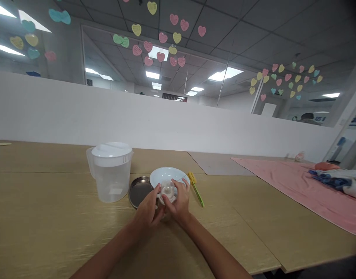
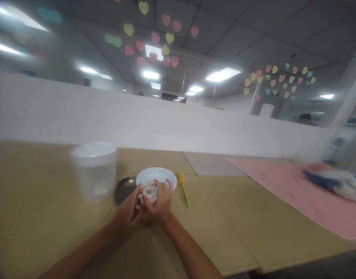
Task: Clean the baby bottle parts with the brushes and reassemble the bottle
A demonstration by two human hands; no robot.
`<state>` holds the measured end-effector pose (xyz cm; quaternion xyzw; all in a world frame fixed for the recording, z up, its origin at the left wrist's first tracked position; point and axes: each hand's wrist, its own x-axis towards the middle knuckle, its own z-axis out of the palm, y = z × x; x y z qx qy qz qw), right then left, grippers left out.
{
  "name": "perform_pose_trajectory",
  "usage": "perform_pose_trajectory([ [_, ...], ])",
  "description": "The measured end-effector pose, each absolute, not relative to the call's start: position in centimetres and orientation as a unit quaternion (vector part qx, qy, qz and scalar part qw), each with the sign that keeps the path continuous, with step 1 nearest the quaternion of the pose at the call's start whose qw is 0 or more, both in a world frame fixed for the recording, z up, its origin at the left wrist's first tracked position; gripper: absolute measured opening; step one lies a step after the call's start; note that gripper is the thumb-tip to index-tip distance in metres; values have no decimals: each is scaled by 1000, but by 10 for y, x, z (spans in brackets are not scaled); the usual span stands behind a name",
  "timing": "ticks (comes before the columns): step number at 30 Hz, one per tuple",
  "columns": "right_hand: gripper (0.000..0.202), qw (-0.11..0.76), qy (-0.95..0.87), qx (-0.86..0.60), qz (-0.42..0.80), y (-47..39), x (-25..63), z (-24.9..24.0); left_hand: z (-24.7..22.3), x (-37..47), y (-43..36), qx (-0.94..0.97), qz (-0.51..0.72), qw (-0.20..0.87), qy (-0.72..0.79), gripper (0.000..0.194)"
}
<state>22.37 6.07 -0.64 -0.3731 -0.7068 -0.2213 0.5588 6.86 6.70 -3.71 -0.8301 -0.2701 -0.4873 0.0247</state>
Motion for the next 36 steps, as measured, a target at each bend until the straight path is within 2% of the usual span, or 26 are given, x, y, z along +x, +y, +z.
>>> perform_pose_trajectory([
  [7, 54, 556, -703, -386, -217, 60, 221, -9, -37, 73, 60, -832, -480, -36, -276, 62],
  [16, 45, 558, -697, -400, -209, 61, 221, -16, -39, 73, 61, -839, -461, 0, -289, 59],
  [28, 48, 558, -700, -386, -222, 62, 222, -19, -36, 69, 62, -824, -497, -1, -271, 51],
  [34, 48, 553, -708, -381, -218, 63, 229, -11, -34, 71, 63, -822, -476, -83, -303, 51],
  [36, 48, 549, -715, -374, -219, 62, 232, -8, -35, 72, 64, -826, -455, -114, -314, 58],
])
